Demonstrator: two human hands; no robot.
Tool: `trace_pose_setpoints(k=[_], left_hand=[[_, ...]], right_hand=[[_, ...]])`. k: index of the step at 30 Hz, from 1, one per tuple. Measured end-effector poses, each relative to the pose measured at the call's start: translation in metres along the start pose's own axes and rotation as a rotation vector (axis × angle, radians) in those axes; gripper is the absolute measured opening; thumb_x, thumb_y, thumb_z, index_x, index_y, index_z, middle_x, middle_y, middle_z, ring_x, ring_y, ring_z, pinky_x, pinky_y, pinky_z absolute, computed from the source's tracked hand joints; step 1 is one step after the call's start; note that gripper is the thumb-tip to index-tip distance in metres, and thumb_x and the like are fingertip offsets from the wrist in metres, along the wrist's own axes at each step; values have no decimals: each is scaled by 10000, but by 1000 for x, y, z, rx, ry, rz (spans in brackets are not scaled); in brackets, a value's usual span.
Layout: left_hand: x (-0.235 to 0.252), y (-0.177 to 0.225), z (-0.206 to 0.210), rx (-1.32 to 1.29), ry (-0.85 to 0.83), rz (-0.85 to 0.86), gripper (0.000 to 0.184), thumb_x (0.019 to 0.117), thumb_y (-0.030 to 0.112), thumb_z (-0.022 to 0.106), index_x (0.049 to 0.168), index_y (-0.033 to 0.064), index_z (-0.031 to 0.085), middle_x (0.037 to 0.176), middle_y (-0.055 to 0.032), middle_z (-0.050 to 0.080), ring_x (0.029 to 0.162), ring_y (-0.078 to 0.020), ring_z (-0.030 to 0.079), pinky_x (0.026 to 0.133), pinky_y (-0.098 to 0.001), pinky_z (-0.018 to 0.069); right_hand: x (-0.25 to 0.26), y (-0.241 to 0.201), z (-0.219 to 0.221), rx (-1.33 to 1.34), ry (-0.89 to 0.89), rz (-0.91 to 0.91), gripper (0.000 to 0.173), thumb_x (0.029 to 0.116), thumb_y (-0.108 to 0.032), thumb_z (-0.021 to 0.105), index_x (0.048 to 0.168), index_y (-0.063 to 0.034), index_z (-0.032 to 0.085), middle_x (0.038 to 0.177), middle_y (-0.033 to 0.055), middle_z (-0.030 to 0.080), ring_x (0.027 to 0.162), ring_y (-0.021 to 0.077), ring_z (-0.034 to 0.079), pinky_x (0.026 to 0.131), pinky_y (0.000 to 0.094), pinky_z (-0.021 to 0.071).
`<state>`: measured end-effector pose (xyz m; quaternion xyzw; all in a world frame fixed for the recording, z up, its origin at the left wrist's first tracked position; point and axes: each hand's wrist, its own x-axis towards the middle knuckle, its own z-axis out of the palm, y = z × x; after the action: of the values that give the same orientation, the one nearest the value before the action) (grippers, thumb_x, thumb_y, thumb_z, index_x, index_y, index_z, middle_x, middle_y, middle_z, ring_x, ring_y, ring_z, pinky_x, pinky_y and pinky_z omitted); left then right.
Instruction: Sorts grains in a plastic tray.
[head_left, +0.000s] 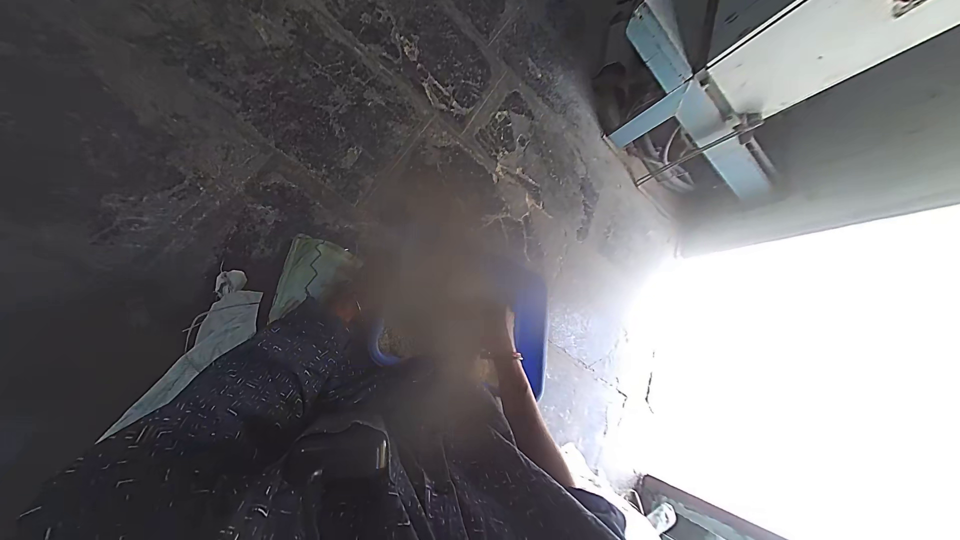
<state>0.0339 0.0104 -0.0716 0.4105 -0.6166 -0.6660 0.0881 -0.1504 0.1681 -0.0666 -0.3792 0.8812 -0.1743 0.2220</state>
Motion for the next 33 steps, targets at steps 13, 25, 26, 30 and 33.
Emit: trace_pose_setpoints(k=[13,25,26,30,33], left_hand=[[2,-5,1,-25,-1,52,474,838,-163,665,1301,-123,570,1118,-233,658,913,-201,638,847,-346,525],[1,-6,1,-43,-15,89,476,823,-184,649,1289,-132,567,1108,-219,655,907,-166,636,852,-311,525],[1,-5,1,-33,-9,95,473,820,-181,651,1284,-135,570,1107,-226,659,905,-170,641,850,-315,527],[4,-8,2,-19,-3,111,447,809,-184,651,1249,-141,587,1064,-216,661,872,-157,626,831,-305,521],[6,-9,1,0,6,115,392,807,-189,652,1195,-148,612,1032,-223,667,864,-175,631,829,-323,521]], right_hand=[[-5,5,-13,153,293,12,326,1056,-220,577,865,17,694,705,78,639,657,175,600,705,423,489],[25,25,-13,-52,28,88,485,1029,-286,631,1402,20,583,1388,314,563,1312,481,519,1104,603,402],[25,24,-10,-84,-21,96,482,1033,-279,622,1416,11,577,1414,314,544,1322,483,509,1114,598,397],[14,7,-5,-164,-188,38,359,1016,-272,655,1266,-16,689,1248,262,648,1197,418,605,1037,561,468],[7,-6,-2,-183,-263,-21,318,1047,-226,591,1215,26,690,1185,259,674,1143,405,645,1011,558,492]])
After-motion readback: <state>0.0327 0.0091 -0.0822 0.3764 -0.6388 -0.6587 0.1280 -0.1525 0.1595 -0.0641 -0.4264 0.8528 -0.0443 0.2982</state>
